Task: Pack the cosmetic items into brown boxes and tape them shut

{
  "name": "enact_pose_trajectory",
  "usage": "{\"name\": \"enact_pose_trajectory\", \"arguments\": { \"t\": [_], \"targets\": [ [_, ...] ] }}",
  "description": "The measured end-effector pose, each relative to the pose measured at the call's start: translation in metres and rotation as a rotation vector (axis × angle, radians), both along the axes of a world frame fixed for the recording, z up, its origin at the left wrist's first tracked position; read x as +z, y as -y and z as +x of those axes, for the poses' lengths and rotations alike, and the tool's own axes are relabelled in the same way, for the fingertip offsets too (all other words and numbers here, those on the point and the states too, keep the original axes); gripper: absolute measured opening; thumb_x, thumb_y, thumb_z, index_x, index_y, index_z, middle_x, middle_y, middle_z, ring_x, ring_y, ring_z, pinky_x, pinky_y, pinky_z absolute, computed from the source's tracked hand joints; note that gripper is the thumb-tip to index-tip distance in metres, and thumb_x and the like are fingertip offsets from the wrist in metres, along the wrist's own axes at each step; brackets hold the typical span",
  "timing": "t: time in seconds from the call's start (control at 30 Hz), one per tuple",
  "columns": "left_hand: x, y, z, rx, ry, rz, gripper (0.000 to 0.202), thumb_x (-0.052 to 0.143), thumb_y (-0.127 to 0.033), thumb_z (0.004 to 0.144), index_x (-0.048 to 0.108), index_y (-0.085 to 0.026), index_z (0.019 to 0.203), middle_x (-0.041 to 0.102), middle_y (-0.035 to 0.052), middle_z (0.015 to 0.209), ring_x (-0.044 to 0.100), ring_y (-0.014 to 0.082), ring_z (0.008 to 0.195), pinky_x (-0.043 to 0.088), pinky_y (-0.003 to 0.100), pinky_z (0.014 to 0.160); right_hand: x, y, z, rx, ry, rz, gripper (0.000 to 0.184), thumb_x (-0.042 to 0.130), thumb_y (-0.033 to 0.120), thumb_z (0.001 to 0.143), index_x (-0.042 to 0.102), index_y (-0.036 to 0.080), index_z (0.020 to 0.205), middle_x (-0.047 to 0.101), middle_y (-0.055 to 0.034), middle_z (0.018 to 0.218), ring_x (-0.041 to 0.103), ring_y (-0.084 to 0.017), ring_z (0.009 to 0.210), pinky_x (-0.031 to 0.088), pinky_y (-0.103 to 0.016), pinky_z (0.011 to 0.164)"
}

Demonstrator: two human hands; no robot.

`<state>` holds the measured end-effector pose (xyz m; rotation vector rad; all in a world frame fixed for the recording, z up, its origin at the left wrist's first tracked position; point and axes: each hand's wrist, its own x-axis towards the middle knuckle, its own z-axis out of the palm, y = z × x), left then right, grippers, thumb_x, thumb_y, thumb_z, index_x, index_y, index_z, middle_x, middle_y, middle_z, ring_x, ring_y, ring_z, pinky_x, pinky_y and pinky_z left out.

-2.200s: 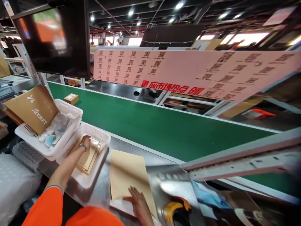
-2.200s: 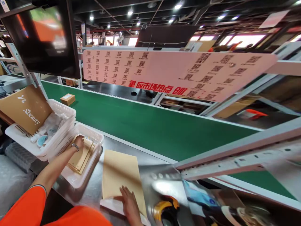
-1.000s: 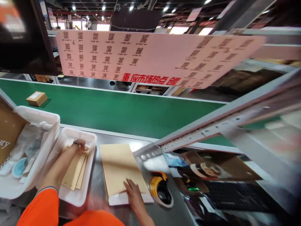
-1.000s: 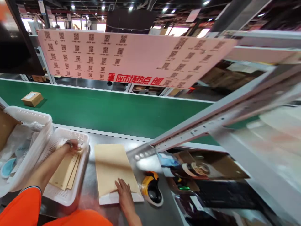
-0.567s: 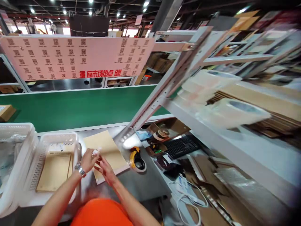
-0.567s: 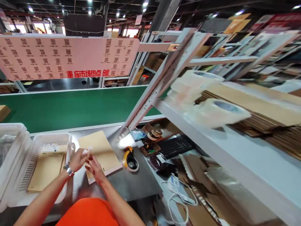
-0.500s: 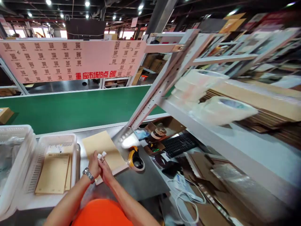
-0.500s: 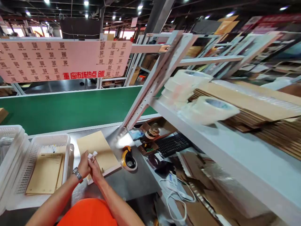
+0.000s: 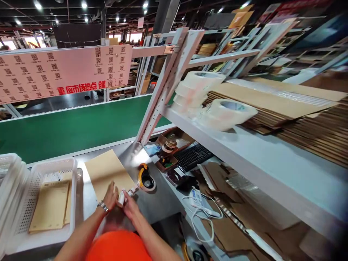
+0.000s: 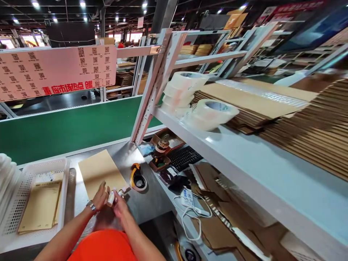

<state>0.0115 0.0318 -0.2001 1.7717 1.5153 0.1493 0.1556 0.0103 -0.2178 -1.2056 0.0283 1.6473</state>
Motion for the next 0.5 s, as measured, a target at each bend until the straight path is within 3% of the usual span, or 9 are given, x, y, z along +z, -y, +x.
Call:
{"name": "enact_pose_trajectory", "arguments": {
  "t": [0.1,0.2,0.37,0.5],
  "targets": [
    [-0.006,-0.001,-0.009,-0.06,-0.264,0.034,0.083,0.055,-0.031,0.092,0.038,-0.01,0.17,0.026,0.0198,0.183,0.018,0.0431,0.17,0.021,0.06,0.138,-0.004,-0.014,0.013,-0.099,0.04,-0.05,0.037,0.095,0.027,0.062,0.065,0.024,0.083,0.074,0.0039,0.077,0.071,-0.018,0.074,0.061,-0.029,0.071],
    [-0.008,0.001,-0.013,-0.145,-0.377,0.068,0.086,0.07,-0.026,0.082,0.048,-0.015,0.164,0.027,0.0205,0.182,0.019,0.0526,0.166,0.027,0.07,0.132,-0.005,-0.019,0.021,-0.101,0.087,-0.093,0.038,0.094,0.023,0.061,0.064,0.022,0.084,0.073,0.0028,0.077,0.07,-0.018,0.072,0.06,-0.029,0.069],
    [0.003,-0.014,-0.005,-0.061,-0.36,0.093,0.047,0.06,-0.025,0.095,0.066,-0.015,0.14,0.061,0.0254,0.151,0.053,0.0439,0.144,0.052,0.057,0.113,-0.004,-0.013,0.021,-0.02,0.18,-0.128,0.04,0.093,0.022,0.062,0.064,0.019,0.089,0.074,-0.0012,0.083,0.072,-0.021,0.078,0.06,-0.031,0.073],
    [0.016,-0.016,0.009,-0.04,-0.241,0.154,0.041,0.069,-0.035,0.094,0.068,-0.019,0.132,0.065,0.0207,0.143,0.059,0.0376,0.135,0.052,0.048,0.113,0.001,-0.017,0.018,0.074,0.258,-0.142,0.031,0.09,0.025,0.075,0.065,0.017,0.091,0.07,0.0019,0.076,0.068,-0.018,0.072,0.058,-0.028,0.065]
  ]
}}
